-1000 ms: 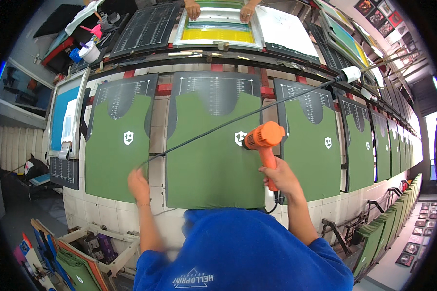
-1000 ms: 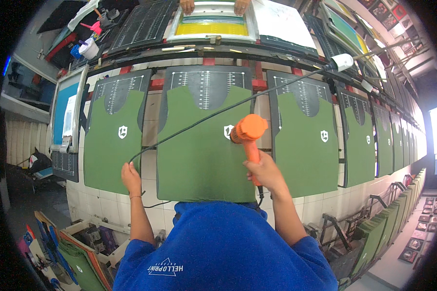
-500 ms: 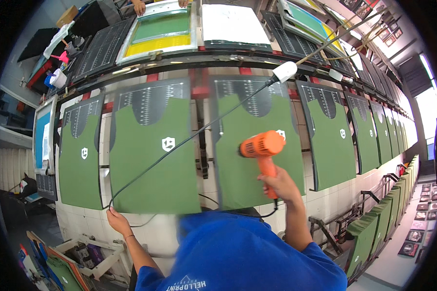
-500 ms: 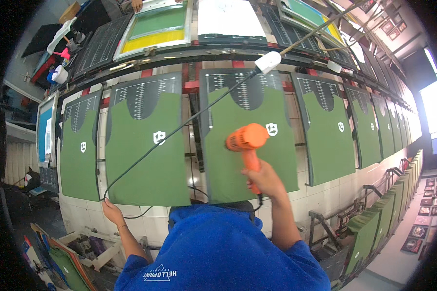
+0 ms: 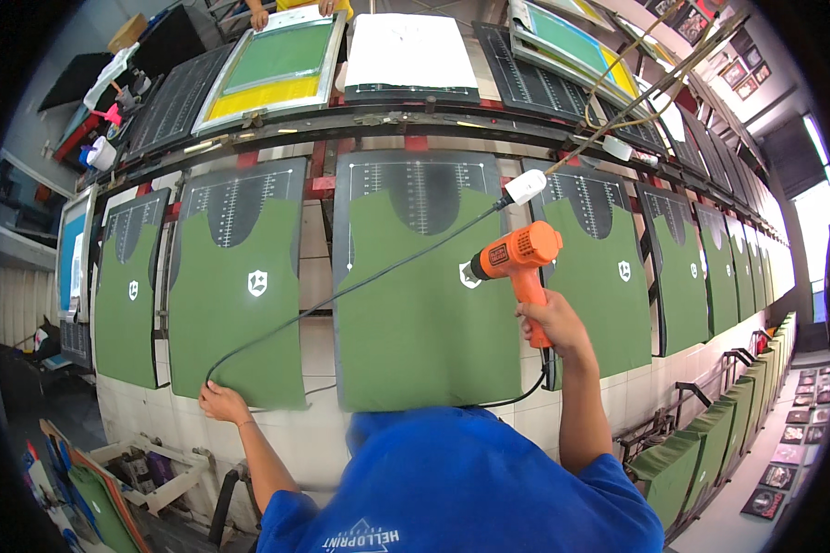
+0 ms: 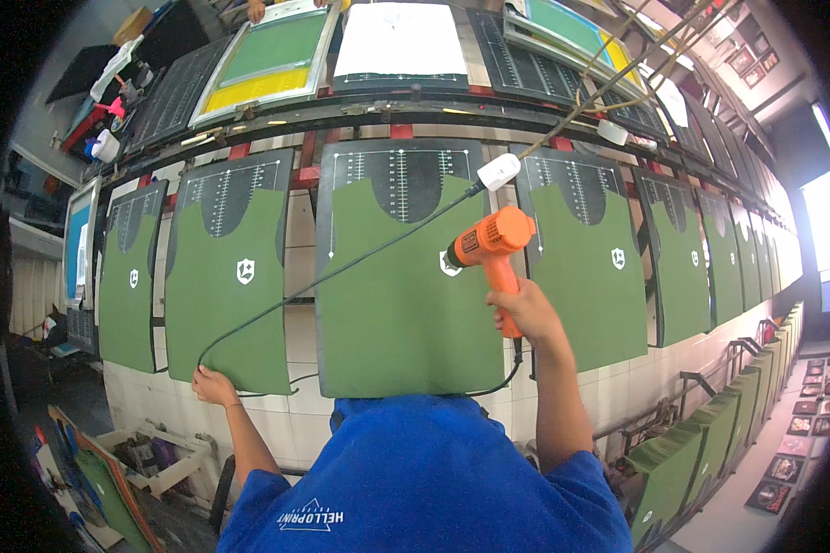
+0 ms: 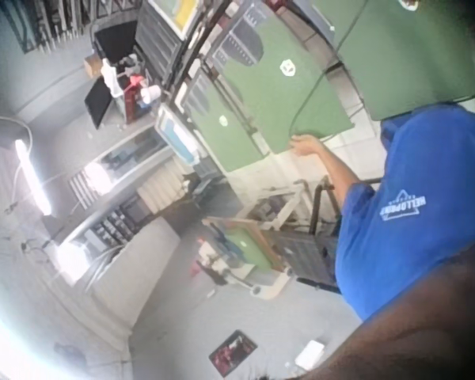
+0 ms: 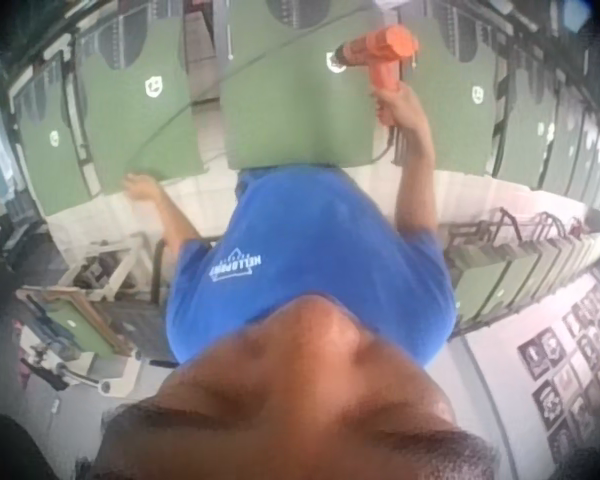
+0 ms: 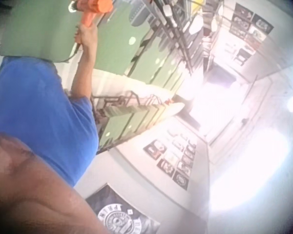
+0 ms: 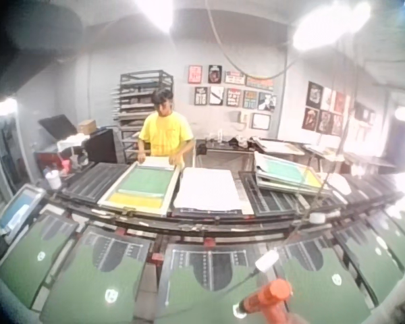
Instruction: The person uses an orange heat gun to apply heat to a white logo patch on a green t-shirt laid out on a screen printing frame. They move the heat gun over the patch while occasionally touching the fabric with their left hand to check the application.
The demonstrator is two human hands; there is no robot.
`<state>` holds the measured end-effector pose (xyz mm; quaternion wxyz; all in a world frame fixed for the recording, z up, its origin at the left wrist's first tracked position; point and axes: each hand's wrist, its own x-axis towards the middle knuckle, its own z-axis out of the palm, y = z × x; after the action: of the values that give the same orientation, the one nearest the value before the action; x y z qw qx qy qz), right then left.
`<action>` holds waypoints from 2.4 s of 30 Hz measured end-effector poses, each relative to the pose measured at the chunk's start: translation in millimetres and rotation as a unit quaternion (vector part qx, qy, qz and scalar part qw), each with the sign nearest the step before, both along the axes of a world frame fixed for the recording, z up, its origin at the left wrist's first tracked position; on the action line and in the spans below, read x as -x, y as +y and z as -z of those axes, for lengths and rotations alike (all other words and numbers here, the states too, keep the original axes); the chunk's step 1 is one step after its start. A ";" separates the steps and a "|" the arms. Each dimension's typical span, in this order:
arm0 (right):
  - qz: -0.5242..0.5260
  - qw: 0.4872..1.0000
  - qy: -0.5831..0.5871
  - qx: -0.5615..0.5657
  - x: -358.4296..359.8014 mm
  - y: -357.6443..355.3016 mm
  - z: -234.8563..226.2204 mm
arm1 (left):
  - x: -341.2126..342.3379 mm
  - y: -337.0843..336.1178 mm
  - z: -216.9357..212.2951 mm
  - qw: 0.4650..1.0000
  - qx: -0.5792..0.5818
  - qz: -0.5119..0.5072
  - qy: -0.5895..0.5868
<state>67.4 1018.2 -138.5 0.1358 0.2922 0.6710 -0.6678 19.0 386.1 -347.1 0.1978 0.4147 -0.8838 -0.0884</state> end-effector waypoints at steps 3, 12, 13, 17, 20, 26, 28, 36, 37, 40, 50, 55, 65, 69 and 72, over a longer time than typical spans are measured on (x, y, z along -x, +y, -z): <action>0.015 0.998 0.042 -0.035 6.3 -13.9 14.0 | 2.3 5.6 12.5 0.999 0.006 -0.043 -0.007; 0.004 1.000 0.007 0.004 4.4 -19.8 18.6 | 9.0 8.8 21.3 0.996 0.024 -0.088 -0.010; 0.004 1.000 0.007 0.026 4.0 -18.5 20.0 | 9.9 8.7 21.4 0.996 0.023 -0.090 -0.013; -0.009 1.000 0.016 -0.004 5.5 -23.1 29.0 | 10.4 9.0 21.6 0.996 0.029 -0.084 -0.006; -0.009 1.000 0.011 0.011 8.5 -22.1 30.2 | 11.6 10.3 20.7 0.995 0.025 -0.095 -0.007; -0.014 1.000 0.000 -0.007 12.4 -25.4 26.2 | 11.2 13.3 17.8 0.997 0.007 -0.082 0.007; -0.025 0.999 0.015 -0.026 12.2 -27.1 29.4 | 12.1 14.1 17.6 0.997 0.008 -0.080 0.008; -0.027 0.999 0.001 -0.019 14.8 -27.0 28.3 | 10.3 11.8 16.9 0.997 0.003 -0.077 0.005; -0.025 1.000 -0.007 -0.016 15.4 -27.1 26.5 | 10.6 11.8 17.5 0.997 0.006 -0.077 0.006; -0.030 0.999 0.013 -0.037 14.5 -28.9 29.9 | 10.6 11.2 18.5 0.997 0.005 -0.076 0.011; 0.001 0.999 -0.011 -0.038 12.2 -22.0 23.0 | 11.8 10.7 16.6 0.997 -0.016 -0.081 0.002; 0.014 1.000 -0.014 -0.020 12.3 -24.3 17.2 | 10.5 9.5 17.5 0.997 -0.003 -0.074 0.004; 0.022 0.999 0.004 -0.033 2.0 -20.7 23.4 | 11.2 9.0 18.6 0.998 0.007 -0.063 0.010; 0.010 0.999 -0.001 -0.037 2.3 -14.9 22.9 | 11.8 12.0 17.6 0.997 0.001 -0.070 0.010; 0.023 0.998 0.006 -0.052 1.8 -17.0 26.5 | 12.7 10.8 17.9 0.998 0.008 -0.069 0.013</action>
<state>65.6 1001.2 -165.0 0.1013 0.3100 0.6989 -0.6366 6.3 396.9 -365.0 0.2182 0.4716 -0.8512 -0.0733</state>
